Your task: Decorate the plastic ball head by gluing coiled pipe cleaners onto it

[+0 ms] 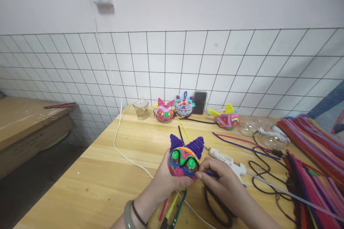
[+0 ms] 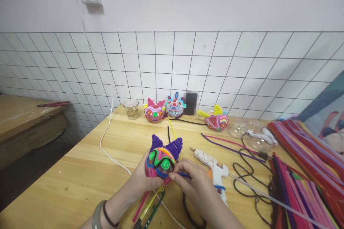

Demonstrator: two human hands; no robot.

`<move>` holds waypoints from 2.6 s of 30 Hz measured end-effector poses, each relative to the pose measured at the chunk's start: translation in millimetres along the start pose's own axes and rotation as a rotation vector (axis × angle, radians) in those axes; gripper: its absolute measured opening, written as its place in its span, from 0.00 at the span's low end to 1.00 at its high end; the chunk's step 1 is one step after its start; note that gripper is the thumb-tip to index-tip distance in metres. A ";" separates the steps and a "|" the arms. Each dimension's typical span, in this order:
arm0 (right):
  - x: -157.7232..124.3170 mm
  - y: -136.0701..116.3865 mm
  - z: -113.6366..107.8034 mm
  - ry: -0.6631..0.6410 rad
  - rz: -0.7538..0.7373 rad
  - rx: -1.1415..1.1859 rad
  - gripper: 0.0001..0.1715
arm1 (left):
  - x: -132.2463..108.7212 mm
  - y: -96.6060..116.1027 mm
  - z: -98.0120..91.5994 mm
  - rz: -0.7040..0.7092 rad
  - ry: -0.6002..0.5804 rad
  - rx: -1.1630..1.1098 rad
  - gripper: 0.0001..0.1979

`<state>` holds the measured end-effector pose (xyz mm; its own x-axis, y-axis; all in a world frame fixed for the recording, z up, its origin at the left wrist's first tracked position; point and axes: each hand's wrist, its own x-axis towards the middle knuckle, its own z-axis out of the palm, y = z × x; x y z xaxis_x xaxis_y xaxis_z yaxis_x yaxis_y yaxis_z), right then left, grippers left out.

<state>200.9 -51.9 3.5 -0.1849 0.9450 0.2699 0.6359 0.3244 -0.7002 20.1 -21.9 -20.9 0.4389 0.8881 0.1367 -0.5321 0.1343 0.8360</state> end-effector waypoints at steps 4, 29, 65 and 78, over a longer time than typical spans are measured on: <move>0.4 -2.0 -1.8 -0.024 0.006 0.002 0.10 | 1.4 -1.7 -1.8 -0.036 -0.016 0.061 0.32; -1.0 -6.8 9.2 -0.074 0.078 0.036 0.11 | 3.2 -9.7 -1.8 0.032 0.126 0.057 0.49; -5.6 1.7 10.7 0.388 -0.534 -0.368 0.06 | 10.6 4.6 -7.1 0.089 0.483 0.075 0.27; -1.4 3.3 6.9 0.276 -0.395 -0.409 0.09 | 7.7 3.7 -5.3 0.051 0.380 0.062 0.25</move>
<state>198.1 -51.9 -3.7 -0.2990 0.6935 0.6555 0.8044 0.5527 -0.2178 17.7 -12.2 -19.5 0.1068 0.9941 -0.0179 -0.4962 0.0689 0.8655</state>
